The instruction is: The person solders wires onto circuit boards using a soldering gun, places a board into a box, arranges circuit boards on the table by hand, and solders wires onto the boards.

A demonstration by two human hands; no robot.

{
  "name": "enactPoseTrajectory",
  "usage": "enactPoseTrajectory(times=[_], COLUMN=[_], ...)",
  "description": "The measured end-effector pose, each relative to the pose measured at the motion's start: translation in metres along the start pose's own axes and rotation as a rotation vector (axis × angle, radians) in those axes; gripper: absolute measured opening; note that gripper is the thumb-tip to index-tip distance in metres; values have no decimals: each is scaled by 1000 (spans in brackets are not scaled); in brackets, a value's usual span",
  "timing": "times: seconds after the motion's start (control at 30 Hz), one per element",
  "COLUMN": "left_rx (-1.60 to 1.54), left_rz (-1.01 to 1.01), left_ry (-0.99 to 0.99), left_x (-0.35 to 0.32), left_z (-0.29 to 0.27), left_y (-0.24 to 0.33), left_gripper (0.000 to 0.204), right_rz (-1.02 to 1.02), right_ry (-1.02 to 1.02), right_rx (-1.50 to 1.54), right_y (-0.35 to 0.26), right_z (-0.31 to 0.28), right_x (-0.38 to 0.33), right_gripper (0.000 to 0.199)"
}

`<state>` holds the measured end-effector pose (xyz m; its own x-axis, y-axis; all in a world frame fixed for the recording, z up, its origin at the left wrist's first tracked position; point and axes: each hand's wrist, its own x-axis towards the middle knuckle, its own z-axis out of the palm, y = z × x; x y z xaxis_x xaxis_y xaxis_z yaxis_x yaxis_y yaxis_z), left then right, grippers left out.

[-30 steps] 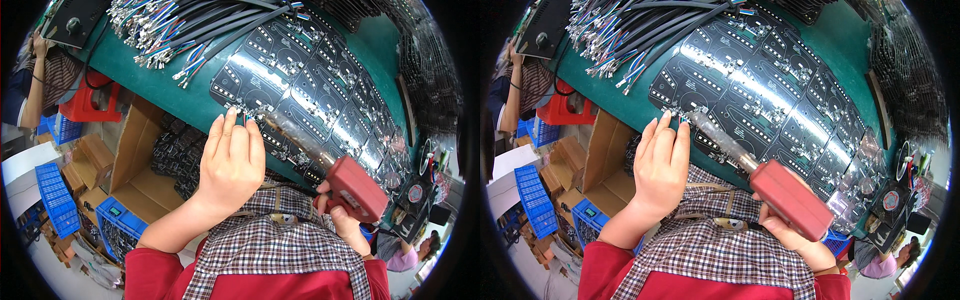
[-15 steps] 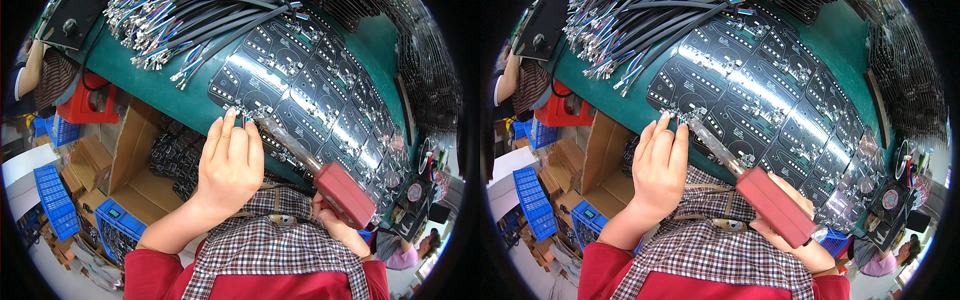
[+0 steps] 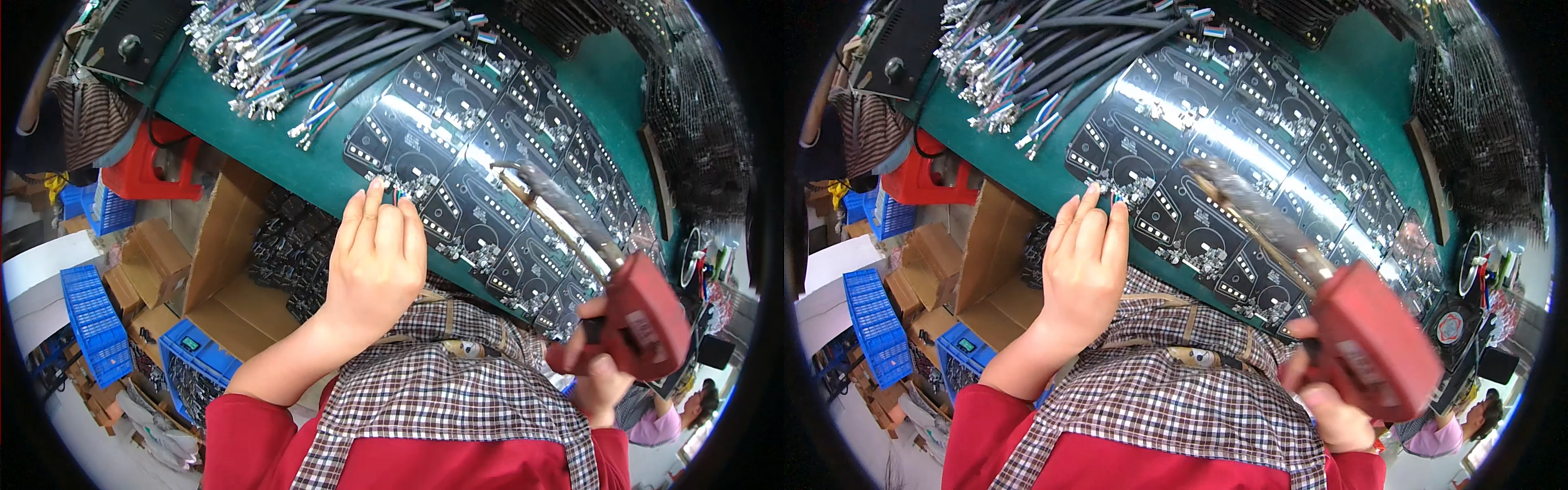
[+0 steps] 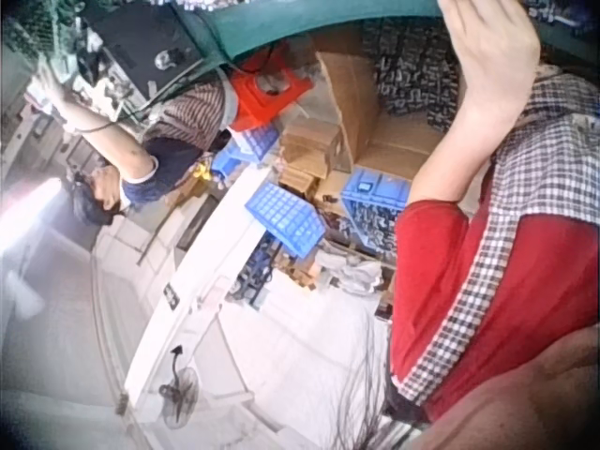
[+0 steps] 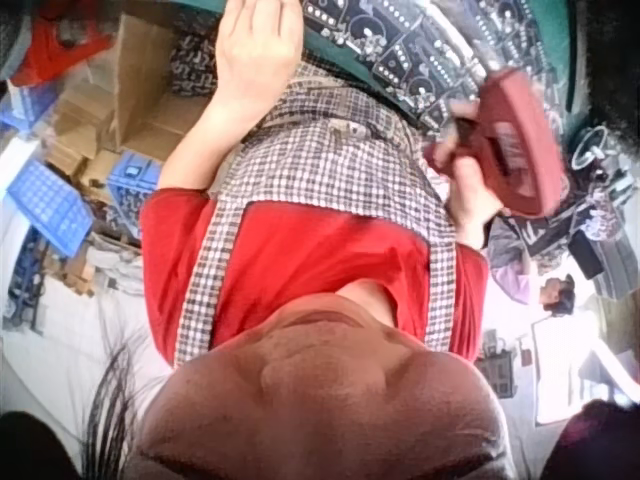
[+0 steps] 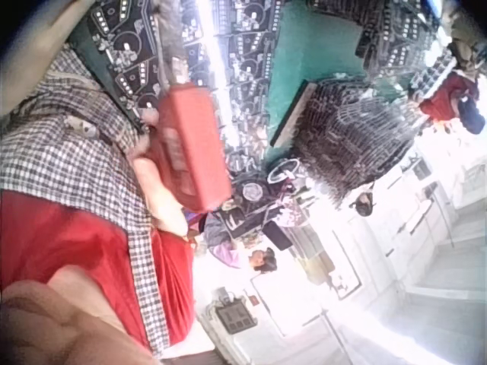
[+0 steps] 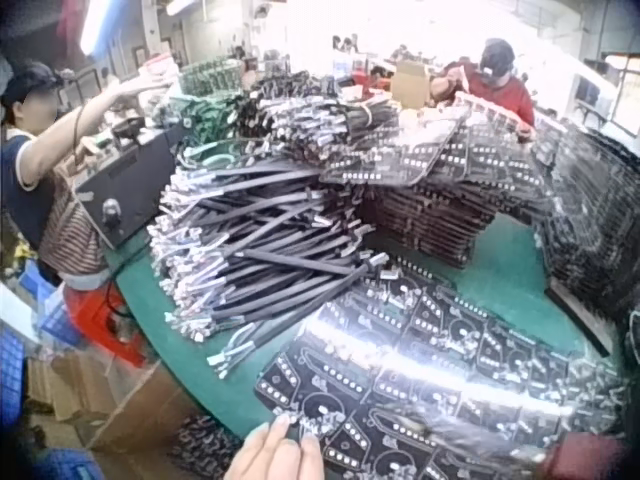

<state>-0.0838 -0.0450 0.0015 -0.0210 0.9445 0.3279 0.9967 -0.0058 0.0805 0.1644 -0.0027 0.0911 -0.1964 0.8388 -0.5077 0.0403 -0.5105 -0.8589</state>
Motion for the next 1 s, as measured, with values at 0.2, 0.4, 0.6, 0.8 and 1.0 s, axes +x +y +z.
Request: enactPoseTrajectory(times=[0.2, 0.4, 0.6, 0.8, 1.0], left_rx=[-46, -98, -162, -174, -604], left_rz=[-34, -41, -63, -104, -143], left_ry=[-80, -136, 155, 48, 395], left_x=[-6, -6, 109, 151, 145], left_z=[-11, -39, -40, 26, -41], left_y=[-8, -27, -60, -77, -92], left_gripper=[26, 27, 28, 18, 11], right_rz=[-395, -339, -399, -373, -388], right_ry=[-79, -98, -53, -29, -83], right_rx=[-57, 109, 177, 215, 135], right_y=[-49, -43, -32, -23, -27], right_z=[-1, 14, 14, 10, 8], right_x=[31, 68, 80, 81, 83], right_gripper=[69, 66, 44, 45, 48])
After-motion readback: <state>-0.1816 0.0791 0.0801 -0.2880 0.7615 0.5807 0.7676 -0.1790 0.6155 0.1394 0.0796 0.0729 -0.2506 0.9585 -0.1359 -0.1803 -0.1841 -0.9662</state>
